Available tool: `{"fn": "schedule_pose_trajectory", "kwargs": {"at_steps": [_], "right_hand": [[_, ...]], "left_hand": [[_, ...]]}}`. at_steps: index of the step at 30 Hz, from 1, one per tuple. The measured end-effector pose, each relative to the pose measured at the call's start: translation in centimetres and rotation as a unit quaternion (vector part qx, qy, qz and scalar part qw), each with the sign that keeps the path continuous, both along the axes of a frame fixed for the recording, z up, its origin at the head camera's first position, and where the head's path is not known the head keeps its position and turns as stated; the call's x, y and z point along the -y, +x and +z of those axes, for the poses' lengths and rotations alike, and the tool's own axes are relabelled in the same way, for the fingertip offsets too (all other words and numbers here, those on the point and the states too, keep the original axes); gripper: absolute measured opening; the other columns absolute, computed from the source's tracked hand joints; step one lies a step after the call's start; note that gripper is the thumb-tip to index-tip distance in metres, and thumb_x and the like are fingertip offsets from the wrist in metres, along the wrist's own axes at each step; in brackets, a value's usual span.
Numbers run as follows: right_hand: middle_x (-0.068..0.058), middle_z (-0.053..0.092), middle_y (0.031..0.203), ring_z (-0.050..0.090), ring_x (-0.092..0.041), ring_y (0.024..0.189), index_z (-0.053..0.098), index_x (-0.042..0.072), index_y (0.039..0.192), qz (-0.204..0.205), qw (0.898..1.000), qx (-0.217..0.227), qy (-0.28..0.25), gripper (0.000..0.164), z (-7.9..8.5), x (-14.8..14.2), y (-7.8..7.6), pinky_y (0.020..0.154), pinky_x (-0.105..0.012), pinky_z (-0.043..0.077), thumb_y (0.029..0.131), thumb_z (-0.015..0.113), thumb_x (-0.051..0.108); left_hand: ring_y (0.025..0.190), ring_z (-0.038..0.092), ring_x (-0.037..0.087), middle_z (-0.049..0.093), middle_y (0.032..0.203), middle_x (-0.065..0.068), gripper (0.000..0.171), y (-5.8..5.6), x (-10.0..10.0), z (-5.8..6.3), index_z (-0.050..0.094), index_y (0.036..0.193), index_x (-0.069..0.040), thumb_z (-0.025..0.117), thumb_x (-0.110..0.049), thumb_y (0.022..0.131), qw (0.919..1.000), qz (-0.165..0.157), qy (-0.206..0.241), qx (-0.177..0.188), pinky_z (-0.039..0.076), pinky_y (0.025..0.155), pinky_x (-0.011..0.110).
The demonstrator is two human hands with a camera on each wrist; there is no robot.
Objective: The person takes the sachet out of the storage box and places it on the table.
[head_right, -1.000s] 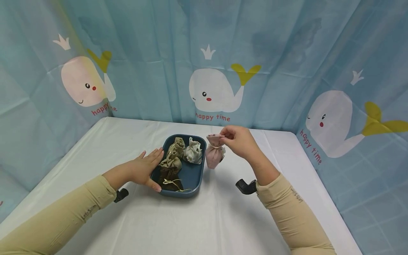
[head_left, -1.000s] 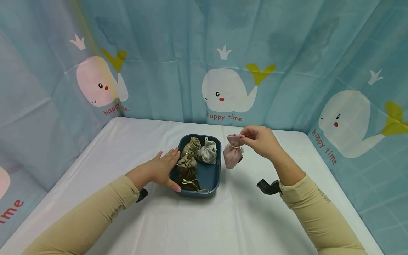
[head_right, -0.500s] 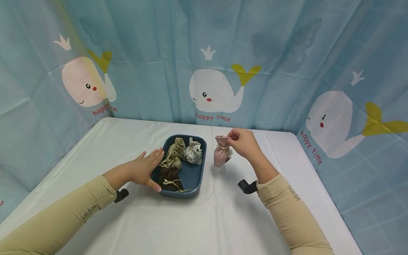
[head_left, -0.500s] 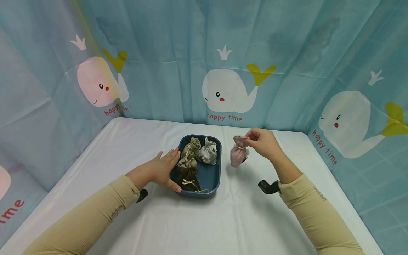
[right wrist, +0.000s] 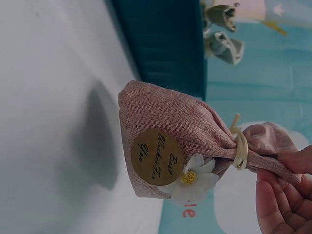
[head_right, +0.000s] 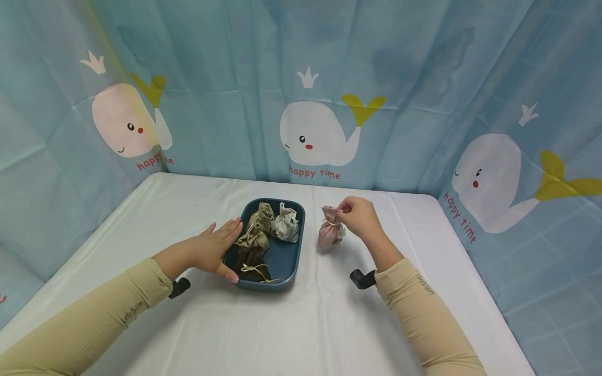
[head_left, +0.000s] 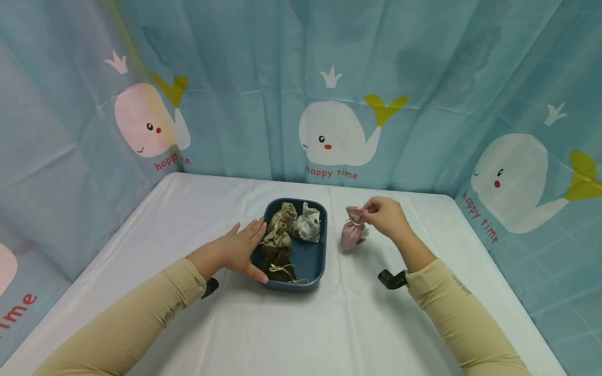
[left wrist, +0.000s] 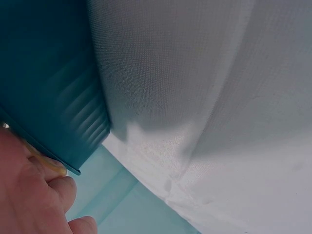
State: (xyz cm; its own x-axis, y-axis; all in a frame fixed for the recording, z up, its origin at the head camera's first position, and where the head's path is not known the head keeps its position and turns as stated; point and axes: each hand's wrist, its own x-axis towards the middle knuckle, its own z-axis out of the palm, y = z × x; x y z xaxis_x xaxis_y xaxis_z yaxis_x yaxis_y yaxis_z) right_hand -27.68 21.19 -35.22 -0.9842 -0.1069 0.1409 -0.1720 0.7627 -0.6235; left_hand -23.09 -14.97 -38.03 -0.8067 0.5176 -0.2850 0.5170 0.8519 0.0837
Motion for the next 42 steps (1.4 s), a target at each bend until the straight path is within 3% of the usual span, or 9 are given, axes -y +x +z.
{"fn": "schedule_pose_trajectory", "kwargs": {"at_steps": [15,19,35,42], "right_hand": [[-0.005,0.062,0.075,0.053,-0.019,0.069,0.064,0.007,0.082,-0.003,0.999,0.032,-0.002,0.012,-2.2,-0.1,-0.4,0.058,-0.028,0.044,0.086,0.063,0.019],[-0.005,0.063,0.079,0.053,-0.019,0.072,0.063,0.007,0.085,-0.003,0.999,0.048,-0.007,0.013,-2.4,-0.2,-0.4,0.06,-0.028,0.045,0.088,0.062,0.019],[-0.004,0.062,0.076,0.052,-0.019,0.068,0.062,0.009,0.081,0.006,0.999,0.038,0.006,0.008,-3.0,-0.1,-0.3,0.055,-0.029,0.043,0.085,0.064,0.016],[-0.006,0.062,0.084,0.054,-0.019,0.075,0.064,0.009,0.091,0.015,0.999,0.044,0.014,0.012,-3.0,-0.3,-0.3,0.059,-0.029,0.045,0.085,0.066,0.019]], "left_hand": [[0.14,-0.001,0.03,-0.004,0.153,0.014,0.135,0.0,0.0,0.0,0.003,0.147,-0.002,0.051,-0.086,0.053,1.0,0.001,-0.003,0.002,0.002,0.107,0.057],[0.14,-0.001,0.03,-0.005,0.153,0.014,0.135,0.0,0.0,0.0,0.003,0.147,-0.002,0.05,-0.086,0.053,1.0,0.0,-0.003,0.001,0.002,0.107,0.057],[0.139,0.002,0.031,-0.003,0.153,0.015,0.135,-0.2,0.1,-0.2,0.004,0.146,-0.001,0.049,-0.087,0.052,0.9999,-0.004,-0.006,-0.01,0.005,0.106,0.058],[0.14,0.0,0.03,-0.004,0.152,0.015,0.135,-0.1,0.1,-0.1,0.002,0.147,-0.002,0.049,-0.087,0.053,1.0,-0.001,-0.004,-0.001,0.003,0.107,0.057]]}}
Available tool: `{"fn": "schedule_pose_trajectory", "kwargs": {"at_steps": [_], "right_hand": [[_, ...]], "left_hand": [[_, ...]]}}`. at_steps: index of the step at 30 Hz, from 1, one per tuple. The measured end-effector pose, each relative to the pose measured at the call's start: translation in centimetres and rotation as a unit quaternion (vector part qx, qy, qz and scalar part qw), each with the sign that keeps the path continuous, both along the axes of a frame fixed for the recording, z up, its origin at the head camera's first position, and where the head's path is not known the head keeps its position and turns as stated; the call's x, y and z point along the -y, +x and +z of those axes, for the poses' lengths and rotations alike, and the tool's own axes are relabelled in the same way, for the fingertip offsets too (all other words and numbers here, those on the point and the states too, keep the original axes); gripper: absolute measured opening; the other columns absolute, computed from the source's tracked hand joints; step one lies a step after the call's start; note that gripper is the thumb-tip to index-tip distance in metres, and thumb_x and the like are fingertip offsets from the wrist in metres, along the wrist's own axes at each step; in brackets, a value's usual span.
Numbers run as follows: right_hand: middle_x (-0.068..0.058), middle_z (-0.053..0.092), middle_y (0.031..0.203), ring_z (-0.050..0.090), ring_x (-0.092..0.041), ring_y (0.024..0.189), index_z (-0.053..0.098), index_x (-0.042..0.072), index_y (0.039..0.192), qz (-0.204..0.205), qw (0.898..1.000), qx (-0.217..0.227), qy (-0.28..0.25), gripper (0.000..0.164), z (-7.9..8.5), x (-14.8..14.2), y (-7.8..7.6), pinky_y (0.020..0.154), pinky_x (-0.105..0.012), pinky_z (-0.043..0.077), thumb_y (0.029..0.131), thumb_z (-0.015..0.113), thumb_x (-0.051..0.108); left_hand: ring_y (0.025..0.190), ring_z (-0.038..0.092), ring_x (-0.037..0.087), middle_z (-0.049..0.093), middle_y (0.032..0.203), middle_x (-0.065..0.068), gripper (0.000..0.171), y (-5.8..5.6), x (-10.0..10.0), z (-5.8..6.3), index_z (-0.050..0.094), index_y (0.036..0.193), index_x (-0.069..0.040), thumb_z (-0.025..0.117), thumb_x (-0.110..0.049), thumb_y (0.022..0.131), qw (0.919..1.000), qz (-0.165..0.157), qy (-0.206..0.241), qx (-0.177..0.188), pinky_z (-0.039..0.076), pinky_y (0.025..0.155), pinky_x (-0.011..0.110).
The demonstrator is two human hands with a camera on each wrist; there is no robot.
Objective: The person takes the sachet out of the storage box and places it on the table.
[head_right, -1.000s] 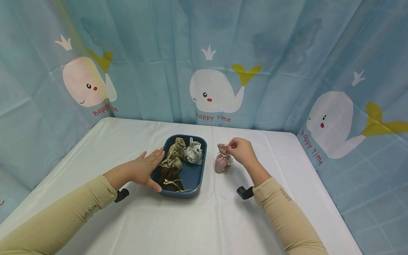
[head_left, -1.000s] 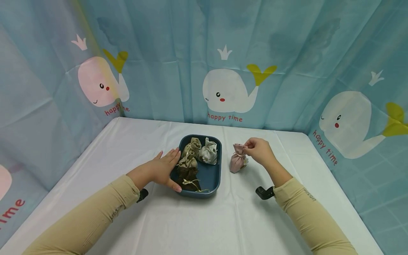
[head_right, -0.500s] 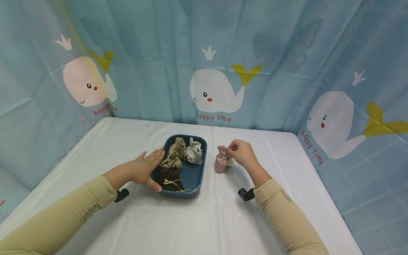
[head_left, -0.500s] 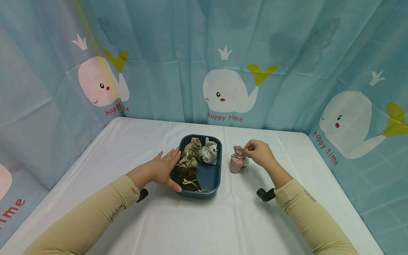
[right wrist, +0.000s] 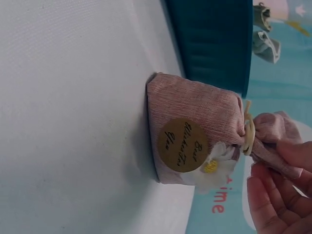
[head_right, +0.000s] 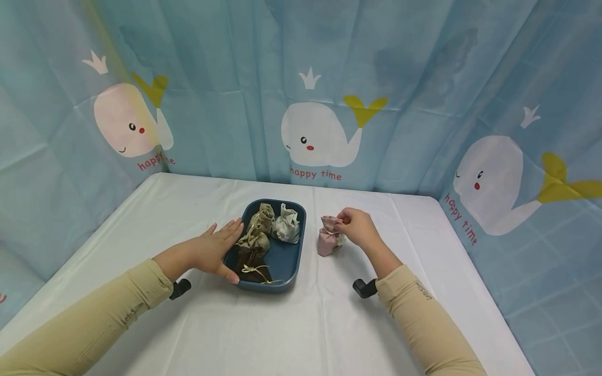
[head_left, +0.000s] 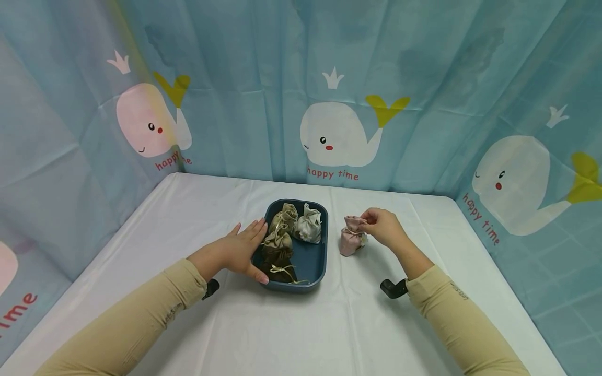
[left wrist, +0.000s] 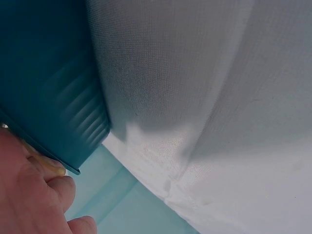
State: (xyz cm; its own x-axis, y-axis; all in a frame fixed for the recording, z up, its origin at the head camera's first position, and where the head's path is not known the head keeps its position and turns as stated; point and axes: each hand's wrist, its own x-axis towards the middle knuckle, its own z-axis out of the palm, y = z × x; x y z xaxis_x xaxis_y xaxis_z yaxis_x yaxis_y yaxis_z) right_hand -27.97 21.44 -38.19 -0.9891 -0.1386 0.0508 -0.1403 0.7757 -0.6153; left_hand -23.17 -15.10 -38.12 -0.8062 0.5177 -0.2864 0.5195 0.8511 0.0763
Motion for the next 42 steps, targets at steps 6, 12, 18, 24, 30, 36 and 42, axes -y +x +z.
{"fn": "schedule_pose_trajectory", "kwargs": {"at_steps": [6,12,18,24,30,36,42], "right_hand": [[-0.009,0.062,0.095,0.055,-0.023,0.086,0.065,0.009,0.105,0.012,1.0,0.015,-0.008,0.026,0.4,-0.1,0.1,0.067,-0.032,0.048,0.083,0.068,0.022],[-0.013,0.062,0.108,0.057,-0.027,0.1,0.059,0.006,0.119,0.026,1.0,0.014,-0.01,0.04,0.9,-0.5,0.3,0.077,-0.039,0.049,0.084,0.067,0.024],[-0.014,0.062,0.112,0.059,-0.028,0.103,0.058,0.007,0.121,0.023,0.999,0.007,-0.023,0.041,1.7,-0.6,0.6,0.081,-0.042,0.049,0.084,0.067,0.024],[-0.015,0.061,0.114,0.057,-0.029,0.106,0.059,0.007,0.119,0.03,0.999,-0.005,-0.035,0.039,2.5,-0.3,0.6,0.084,-0.043,0.048,0.085,0.066,0.025],[-0.014,0.06,0.115,0.056,-0.028,0.106,0.061,0.01,0.118,0.033,0.998,-0.003,-0.049,0.04,3.4,0.4,0.5,0.086,-0.043,0.047,0.082,0.069,0.026],[-0.013,0.061,0.113,0.057,-0.027,0.105,0.062,0.01,0.116,0.047,0.998,-0.01,-0.05,0.037,4.1,1.7,0.9,0.086,-0.042,0.047,0.082,0.069,0.023],[-0.009,0.062,0.114,0.058,-0.026,0.104,0.063,0.012,0.116,0.069,0.996,-0.022,-0.048,0.034,4.7,3.2,1.5,0.088,-0.04,0.046,0.084,0.067,0.023]], "left_hand": [[0.14,0.0,0.03,-0.004,0.153,0.015,0.134,0.2,-0.1,0.0,0.002,0.147,-0.002,0.049,-0.086,0.054,1.0,-0.001,0.002,-0.001,0.004,0.107,0.057],[0.14,0.0,0.031,-0.004,0.153,0.015,0.133,0.2,-0.1,0.0,0.003,0.147,-0.002,0.051,-0.085,0.054,1.0,-0.001,0.005,-0.001,0.004,0.107,0.057],[0.14,0.0,0.031,-0.004,0.152,0.015,0.134,0.2,-0.1,0.0,0.002,0.146,-0.002,0.051,-0.086,0.054,1.0,0.001,0.003,0.003,0.003,0.107,0.057],[0.14,-0.001,0.03,-0.005,0.153,0.014,0.134,0.1,0.0,0.0,0.002,0.147,-0.002,0.05,-0.086,0.054,1.0,0.001,0.004,0.004,0.002,0.107,0.057],[0.14,-0.001,0.03,-0.005,0.153,0.014,0.134,0.1,0.0,-0.1,0.002,0.147,-0.002,0.05,-0.086,0.053,1.0,0.002,0.006,0.004,0.002,0.107,0.057],[0.14,0.0,0.03,-0.005,0.153,0.014,0.134,0.2,-0.1,0.0,0.002,0.147,-0.003,0.05,-0.086,0.053,1.0,0.002,0.001,0.003,0.002,0.107,0.057],[0.14,0.0,0.03,-0.004,0.153,0.014,0.134,0.1,-0.1,0.0,0.003,0.147,-0.003,0.05,-0.086,0.053,1.0,0.002,-0.001,0.002,0.003,0.107,0.057]]}}
